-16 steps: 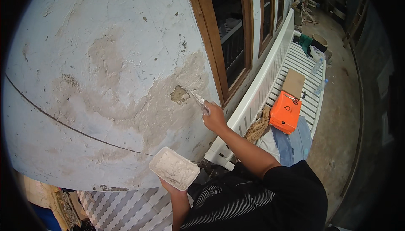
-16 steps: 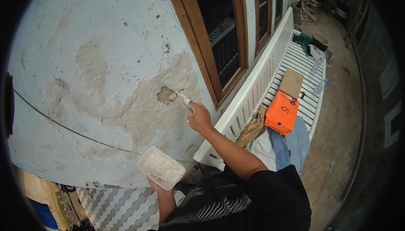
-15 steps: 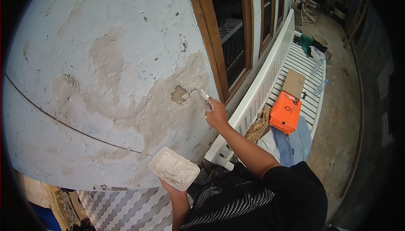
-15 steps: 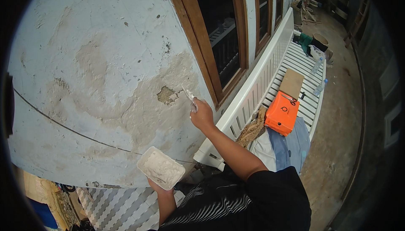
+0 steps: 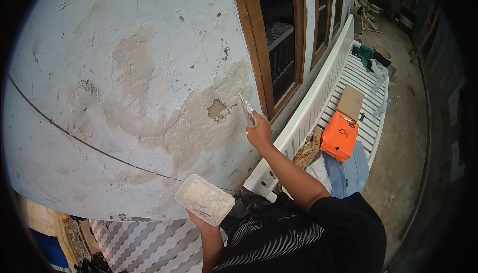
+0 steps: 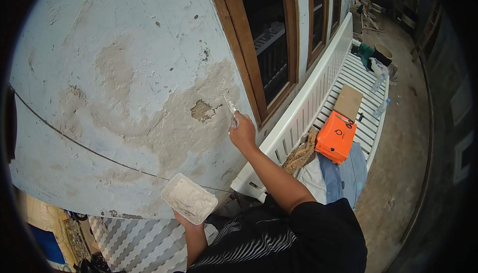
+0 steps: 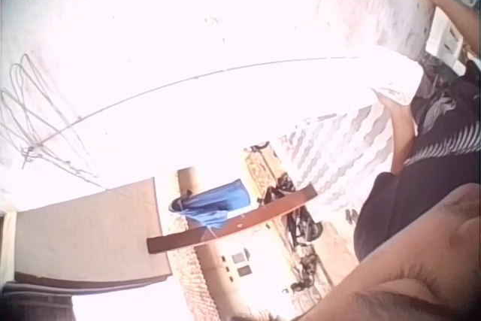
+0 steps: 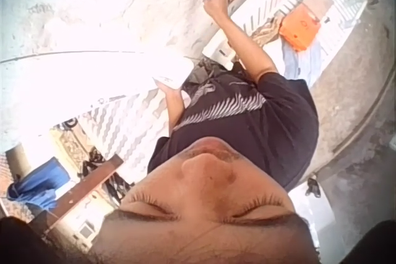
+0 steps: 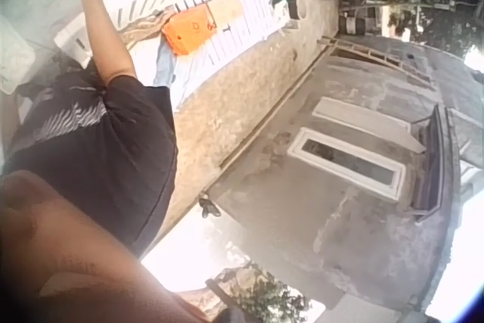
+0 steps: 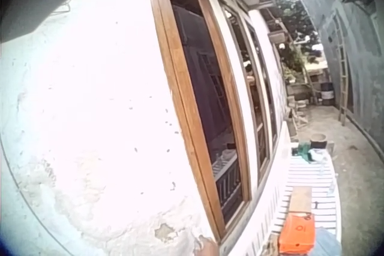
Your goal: Applying plaster to patch cracks or damage on an exterior wall using a putty knife.
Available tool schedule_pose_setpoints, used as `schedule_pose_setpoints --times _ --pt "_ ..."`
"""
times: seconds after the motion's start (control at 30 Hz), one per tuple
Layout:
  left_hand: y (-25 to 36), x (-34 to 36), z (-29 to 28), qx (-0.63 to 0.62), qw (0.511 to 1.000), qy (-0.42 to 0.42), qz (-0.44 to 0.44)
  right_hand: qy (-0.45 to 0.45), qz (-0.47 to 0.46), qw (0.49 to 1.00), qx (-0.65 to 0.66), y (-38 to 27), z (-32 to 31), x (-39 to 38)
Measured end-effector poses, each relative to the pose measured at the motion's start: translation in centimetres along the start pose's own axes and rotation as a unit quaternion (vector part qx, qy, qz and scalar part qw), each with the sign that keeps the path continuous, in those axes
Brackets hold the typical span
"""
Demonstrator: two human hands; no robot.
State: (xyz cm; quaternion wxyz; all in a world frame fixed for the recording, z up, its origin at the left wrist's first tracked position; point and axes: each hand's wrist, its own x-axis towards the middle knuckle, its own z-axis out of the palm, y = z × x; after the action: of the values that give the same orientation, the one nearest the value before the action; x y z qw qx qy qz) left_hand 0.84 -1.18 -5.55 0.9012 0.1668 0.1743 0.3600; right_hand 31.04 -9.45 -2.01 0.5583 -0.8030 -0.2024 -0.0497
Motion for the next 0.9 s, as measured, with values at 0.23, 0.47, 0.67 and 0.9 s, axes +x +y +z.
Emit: schedule_pose_setpoints --times 0.23,0.47,0.67,0.9 --pt "-0.3 -0.2 0.3 0.0 1.0 0.004 0.004 -0.023 -0.078 0.995 -0.053 -0.9 3.7 -2.6" --pt "0.4 -0.4 0.1 0.002 1.0 0.007 0.008 -0.013 0.053 0.998 0.009 0.9 0.1 0.8" --pt "0.0 -0.3 0.0 -0.004 1.0 0.009 0.01 -0.026 -0.048 0.997 -0.058 0.9 3.4 -1.1" --pt "0.6 0.2 -0.2 -0.014 1.0 -0.005 0.002 -0.034 0.041 0.998 0.037 4.2 0.7 -1.1"
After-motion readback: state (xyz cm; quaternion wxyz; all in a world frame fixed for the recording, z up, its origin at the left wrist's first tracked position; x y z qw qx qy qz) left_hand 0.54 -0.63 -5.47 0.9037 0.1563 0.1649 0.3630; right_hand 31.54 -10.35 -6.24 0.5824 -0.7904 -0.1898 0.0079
